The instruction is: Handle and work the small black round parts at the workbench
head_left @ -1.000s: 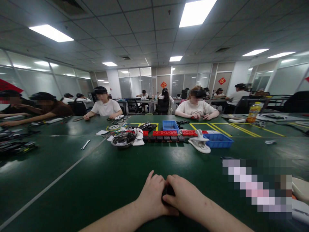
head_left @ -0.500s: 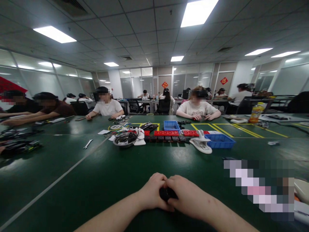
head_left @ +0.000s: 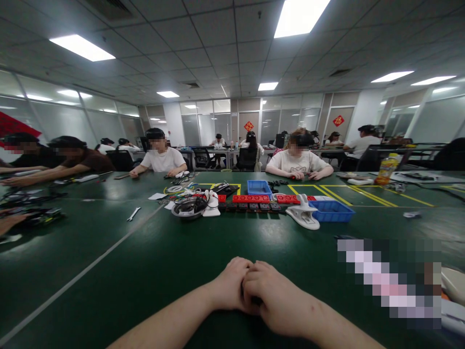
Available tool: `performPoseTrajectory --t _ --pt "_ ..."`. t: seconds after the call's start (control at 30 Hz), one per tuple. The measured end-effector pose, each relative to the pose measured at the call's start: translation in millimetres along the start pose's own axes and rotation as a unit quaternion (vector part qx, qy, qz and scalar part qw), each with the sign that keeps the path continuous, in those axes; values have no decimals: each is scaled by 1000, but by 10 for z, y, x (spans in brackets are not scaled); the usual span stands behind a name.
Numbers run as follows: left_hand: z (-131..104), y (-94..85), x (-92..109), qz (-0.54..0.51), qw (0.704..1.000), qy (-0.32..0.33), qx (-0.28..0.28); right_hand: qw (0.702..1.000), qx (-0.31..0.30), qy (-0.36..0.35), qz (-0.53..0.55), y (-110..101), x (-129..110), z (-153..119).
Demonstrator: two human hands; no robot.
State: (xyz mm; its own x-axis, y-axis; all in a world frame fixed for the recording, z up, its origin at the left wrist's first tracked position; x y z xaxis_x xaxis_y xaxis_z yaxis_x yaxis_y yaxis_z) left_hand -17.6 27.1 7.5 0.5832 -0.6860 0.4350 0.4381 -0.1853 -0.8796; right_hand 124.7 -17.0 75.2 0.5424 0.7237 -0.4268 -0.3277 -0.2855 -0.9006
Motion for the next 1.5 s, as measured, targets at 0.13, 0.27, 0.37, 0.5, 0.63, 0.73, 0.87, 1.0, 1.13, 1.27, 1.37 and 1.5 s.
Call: performPoseTrajectory --t 0.13,0.27,0.37,0.5,0.63,0.73,0.87,1.0,1.13,1.27,1.37,1.5 --pt "-8 4 -8 -9 1000 10 5 997 52 49 -5 -84 -47 -10" --pt "-35 8 27 -1 1000 -18 10 984 87 155 -23 -114 -52 -13" --pt "-53 24 93 31 999 -27 15 972 79 219 -13 -70 -18 -10" --pt "-69 52 182 78 995 -48 31 963 66 260 -21 -26 6 2" --pt "-80 64 240 106 990 -79 41 961 34 272 -14 -57 -34 16" --pt "-82 64 250 101 990 -85 45 960 27 279 -12 -91 -58 21" --pt "-70 45 237 81 992 -88 48 959 24 281 -8 -96 -48 21" --pt "-57 7 264 71 991 -104 42 960 30 277 -4 -76 -25 26" --pt "-50 -27 307 59 990 -121 51 967 24 255 -4 -69 -4 20" --pt "-32 -33 233 20 995 -96 26 986 -1 167 -1 -123 7 -22" --pt "-17 -23 112 -17 999 -42 1 993 -32 112 13 -181 6 -61" --pt "-8 2 0 -20 1000 16 -13 995 -65 67 30 -167 1 -66"
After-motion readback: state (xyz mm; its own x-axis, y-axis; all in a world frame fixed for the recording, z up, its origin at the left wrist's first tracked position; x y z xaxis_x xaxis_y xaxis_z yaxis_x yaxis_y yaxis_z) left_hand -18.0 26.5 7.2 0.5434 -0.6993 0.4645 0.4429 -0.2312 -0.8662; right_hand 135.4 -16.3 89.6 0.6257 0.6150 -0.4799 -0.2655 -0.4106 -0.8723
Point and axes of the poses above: each hand's wrist, its own z-axis towards the middle knuckle, its own y-axis out of the palm, x = y × z, the point moved 1 cm from there along z, towards the middle knuckle, and after that the axes turned 4 degrees about z, right-handed, at the moved point
